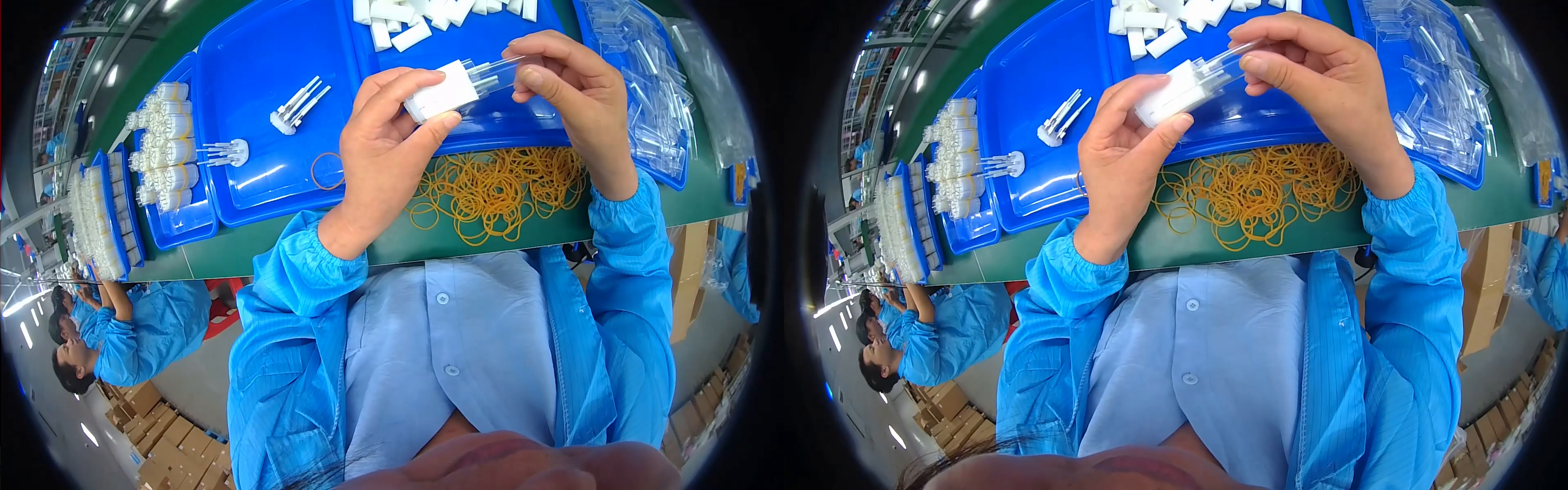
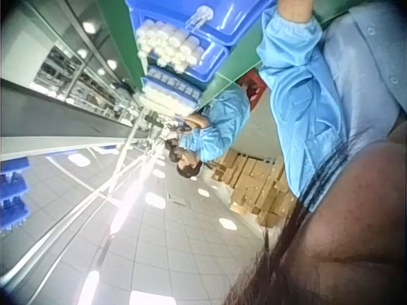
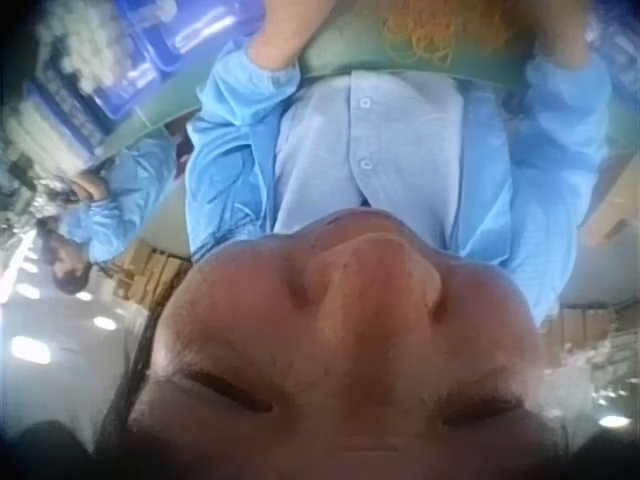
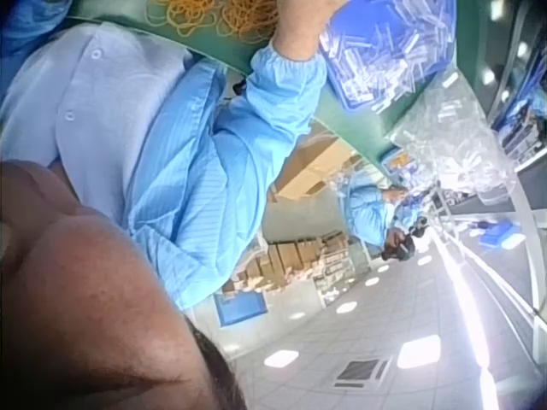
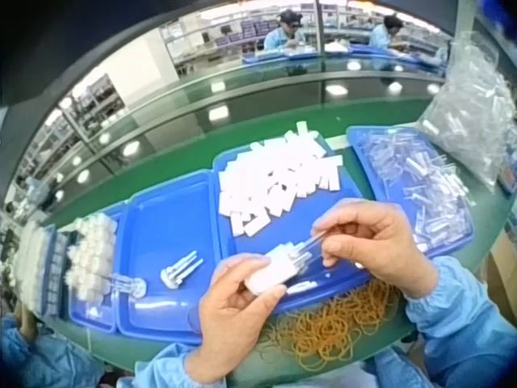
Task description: The person assembles and bundles white plastic component housings and clear tubes by hand, securing them together with rubber bands.
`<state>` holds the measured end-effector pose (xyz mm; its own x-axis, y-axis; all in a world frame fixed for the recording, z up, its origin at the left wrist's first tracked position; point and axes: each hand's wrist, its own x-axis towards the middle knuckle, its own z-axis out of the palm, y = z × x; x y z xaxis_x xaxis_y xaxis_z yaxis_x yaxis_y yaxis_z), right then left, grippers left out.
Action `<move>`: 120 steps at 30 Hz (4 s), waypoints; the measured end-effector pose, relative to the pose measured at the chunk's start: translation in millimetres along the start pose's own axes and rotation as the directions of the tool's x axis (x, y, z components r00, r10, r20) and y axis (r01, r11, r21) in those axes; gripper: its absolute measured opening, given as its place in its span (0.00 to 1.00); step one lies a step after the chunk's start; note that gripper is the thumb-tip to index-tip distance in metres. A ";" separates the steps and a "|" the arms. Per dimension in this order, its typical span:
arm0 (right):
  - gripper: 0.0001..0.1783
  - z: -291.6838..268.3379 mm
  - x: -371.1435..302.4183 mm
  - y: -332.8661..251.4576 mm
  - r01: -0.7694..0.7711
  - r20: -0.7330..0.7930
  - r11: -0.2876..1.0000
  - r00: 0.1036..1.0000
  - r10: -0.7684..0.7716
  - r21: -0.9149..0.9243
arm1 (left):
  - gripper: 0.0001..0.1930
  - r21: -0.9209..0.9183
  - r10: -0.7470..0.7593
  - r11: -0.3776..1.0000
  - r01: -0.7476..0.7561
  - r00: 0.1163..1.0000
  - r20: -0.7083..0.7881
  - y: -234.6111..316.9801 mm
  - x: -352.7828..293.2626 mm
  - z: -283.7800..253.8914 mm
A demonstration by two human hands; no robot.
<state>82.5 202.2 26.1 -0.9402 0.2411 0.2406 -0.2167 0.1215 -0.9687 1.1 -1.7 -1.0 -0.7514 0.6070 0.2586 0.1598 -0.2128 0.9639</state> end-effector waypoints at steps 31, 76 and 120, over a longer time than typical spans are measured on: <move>0.14 3.1 -0.8 10.8 0.075 0.052 0.997 0.996 -0.076 0.016 | 0.15 0.089 0.019 0.996 -0.018 1.000 -0.013 4.1 -1.7 -3.3; 0.18 21.6 -8.1 7.7 0.133 -0.013 0.991 0.991 -0.133 0.019 | 0.10 0.073 -0.042 0.996 0.047 0.997 -0.068 3.3 -0.3 -2.5; 0.54 41.7 7.8 -2.5 0.520 0.264 0.481 0.823 -0.503 -0.706 | 0.20 -0.580 -0.415 0.689 0.436 0.892 0.177 9.0 -3.5 1.7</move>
<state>64.8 163.7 27.9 -0.7338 -0.1166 0.6693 -0.4078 0.8636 -0.2966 6.3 -4.4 6.9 -0.6237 0.7654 -0.1586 -0.5883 -0.3260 0.7400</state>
